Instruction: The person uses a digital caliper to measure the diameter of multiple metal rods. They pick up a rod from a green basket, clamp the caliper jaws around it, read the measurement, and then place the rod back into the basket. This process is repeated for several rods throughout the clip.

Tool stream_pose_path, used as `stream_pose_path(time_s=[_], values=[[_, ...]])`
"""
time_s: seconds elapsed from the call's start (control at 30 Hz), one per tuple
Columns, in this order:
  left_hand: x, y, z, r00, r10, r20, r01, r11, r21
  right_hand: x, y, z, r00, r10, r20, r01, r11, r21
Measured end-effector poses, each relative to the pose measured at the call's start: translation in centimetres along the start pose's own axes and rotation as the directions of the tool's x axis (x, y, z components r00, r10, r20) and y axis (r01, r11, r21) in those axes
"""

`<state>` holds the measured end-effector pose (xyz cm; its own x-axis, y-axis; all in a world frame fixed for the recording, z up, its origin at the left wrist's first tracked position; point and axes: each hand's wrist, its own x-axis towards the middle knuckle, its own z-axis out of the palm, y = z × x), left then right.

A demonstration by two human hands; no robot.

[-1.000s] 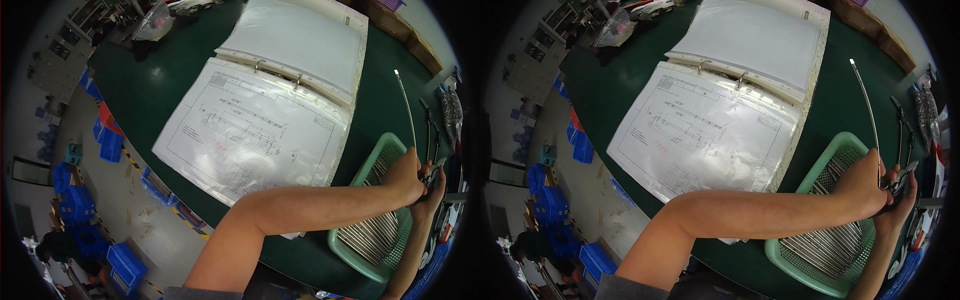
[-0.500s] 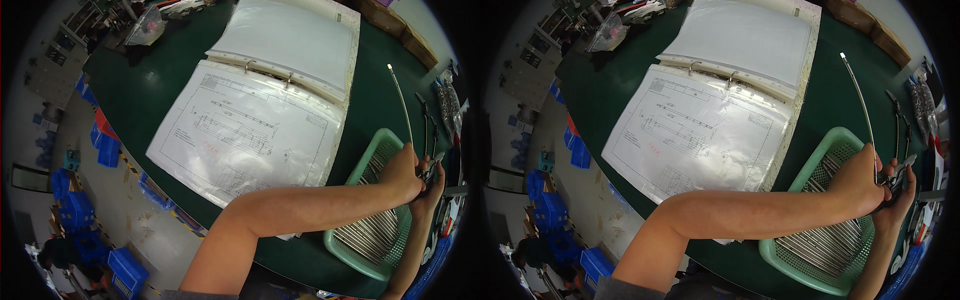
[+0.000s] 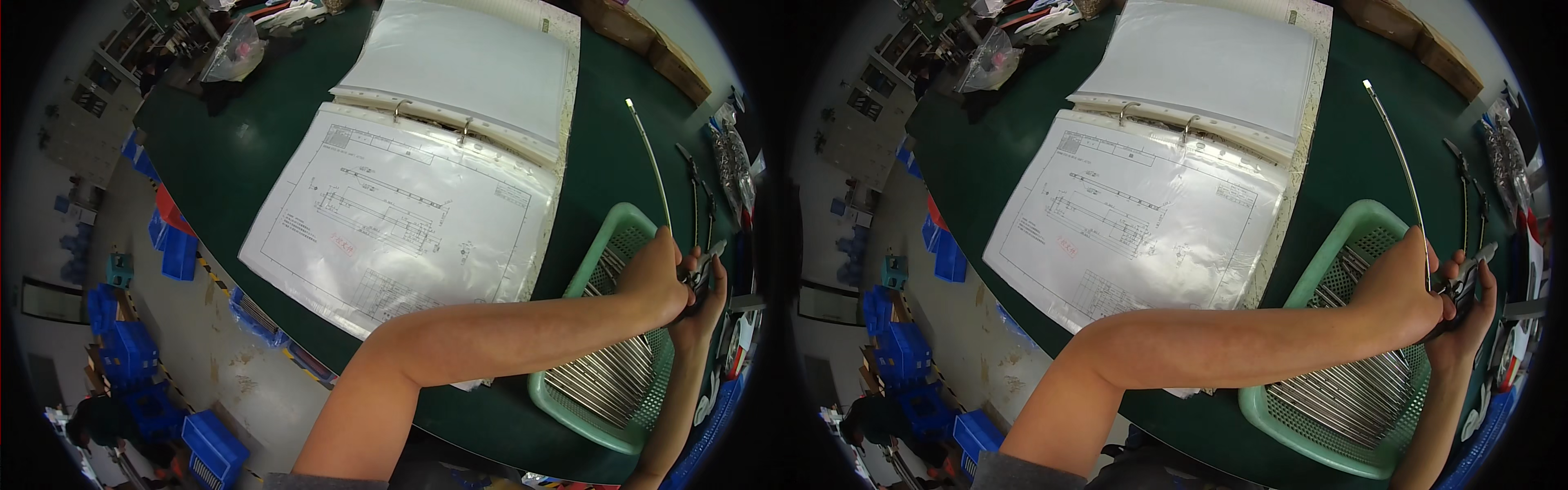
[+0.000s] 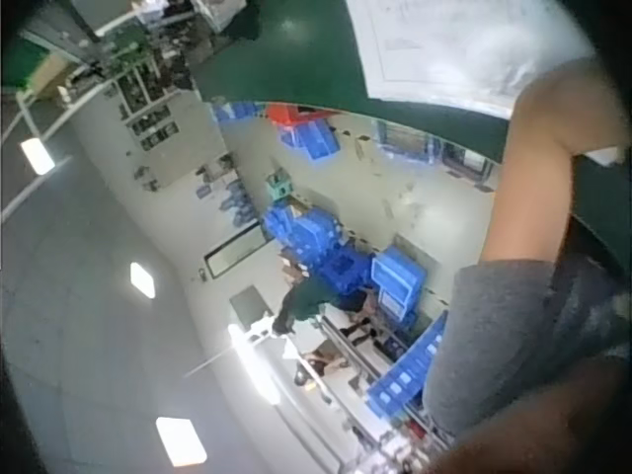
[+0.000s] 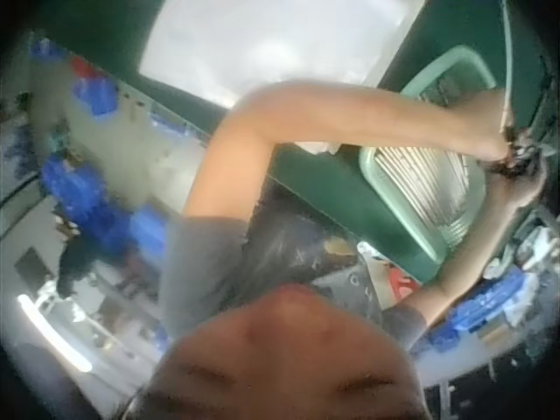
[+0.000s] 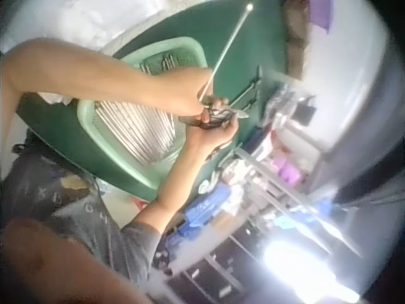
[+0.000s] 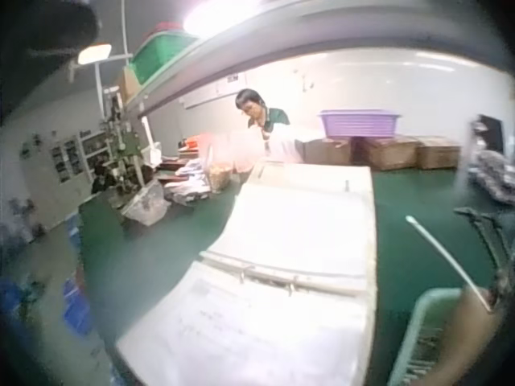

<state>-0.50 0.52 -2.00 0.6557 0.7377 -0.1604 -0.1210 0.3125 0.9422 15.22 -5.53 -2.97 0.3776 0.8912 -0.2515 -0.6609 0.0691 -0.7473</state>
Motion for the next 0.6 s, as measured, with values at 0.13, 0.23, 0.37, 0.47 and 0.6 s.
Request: stream_pose_path(time_s=[0.13,0.23,0.37,0.47,0.6], values=[[0.14,-0.26,0.13,0.999,0.034,-0.018,-0.032,0.997,0.065,-0.06,0.01,0.04,1.000,0.020,0.002,-0.020,1.000,0.018],[0.10,-0.19,0.08,1.000,0.030,-0.007,-0.030,0.997,0.065,0.00,-0.12,-0.09,1.000,0.024,0.014,-0.024,1.000,0.005],[-0.08,0.13,-0.10,1.000,0.007,-0.006,-0.006,0.997,0.077,0.07,-0.08,-0.22,0.999,0.019,0.032,-0.019,1.000,-0.002],[0.08,-0.17,0.02,0.999,0.031,-0.012,-0.029,0.994,0.103,0.05,0.05,-0.15,1.000,0.012,0.026,-0.012,1.000,-0.002],[0.11,-0.35,0.08,0.998,0.055,-0.020,-0.052,0.992,0.118,0.03,0.11,-0.09,1.000,0.007,0.006,-0.007,1.000,0.004]])
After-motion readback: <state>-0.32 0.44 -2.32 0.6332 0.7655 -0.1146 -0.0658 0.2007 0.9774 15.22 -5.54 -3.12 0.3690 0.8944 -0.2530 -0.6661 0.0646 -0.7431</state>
